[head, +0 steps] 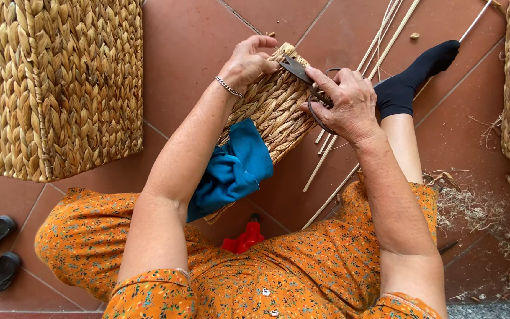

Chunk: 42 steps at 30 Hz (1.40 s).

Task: The person sits on the floor and wipes a woven basket with a blue cloth. They use shears to trim loose fibers from the basket edges and continue wiping the surface. The person handles multiple baskets, wiping them and placing them aside.

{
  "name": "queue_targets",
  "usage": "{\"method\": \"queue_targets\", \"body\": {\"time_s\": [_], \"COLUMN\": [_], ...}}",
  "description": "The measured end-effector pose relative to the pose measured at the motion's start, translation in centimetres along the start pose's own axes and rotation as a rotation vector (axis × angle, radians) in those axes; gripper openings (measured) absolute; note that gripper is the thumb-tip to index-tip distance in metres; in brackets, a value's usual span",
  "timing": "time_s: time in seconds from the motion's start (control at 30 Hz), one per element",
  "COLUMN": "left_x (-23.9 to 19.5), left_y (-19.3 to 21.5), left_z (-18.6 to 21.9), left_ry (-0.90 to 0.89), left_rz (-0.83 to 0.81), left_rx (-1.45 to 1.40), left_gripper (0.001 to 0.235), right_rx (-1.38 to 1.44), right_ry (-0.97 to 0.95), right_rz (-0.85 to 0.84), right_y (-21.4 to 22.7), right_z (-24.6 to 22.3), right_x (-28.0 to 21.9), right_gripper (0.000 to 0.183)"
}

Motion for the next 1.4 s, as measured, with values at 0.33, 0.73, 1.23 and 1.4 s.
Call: {"method": "queue_targets", "body": {"time_s": [0.33, 0.73, 1.23, 1.4], "left_x": [-1.3, -1.3, -2.2, -1.8], "left_y": [0.5, 0.6, 1.0, 1.0], "left_z": [0.8, 0.5, 1.2, 1.2], "left_ry": [-0.046, -0.058, -0.046, -0.055], "left_rz": [-0.042, -0.112, -0.139, -0.130], "left_rx": [-0.001, -0.090, -0.108, -0.060], "left_gripper": [0.065, 0.066, 0.064, 0.065], "right_rx": [-0.044, -0.016, -0.051, -0.088], "right_ry": [0.012, 0.103, 0.019, 0.053], "right_rz": [-0.035, -0.017, -0.041, -0.015], "right_y": [-0.3, -0.8, -0.6, -0.4], "right_z": [-0.1, -0.2, -0.3, -0.3], "right_x": [0.5, -1.1, 0.4, 0.6], "right_gripper": [0.066, 0.064, 0.068, 0.068]}}
Point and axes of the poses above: each hand's wrist, its own x-axis towards the middle knuckle, its own y-axis out of the back of the hand, z = x × y, the point moved 4 cm from there along x, towards the middle knuckle, and after that the axes turned 9 degrees about x, right-handed, at the moved point
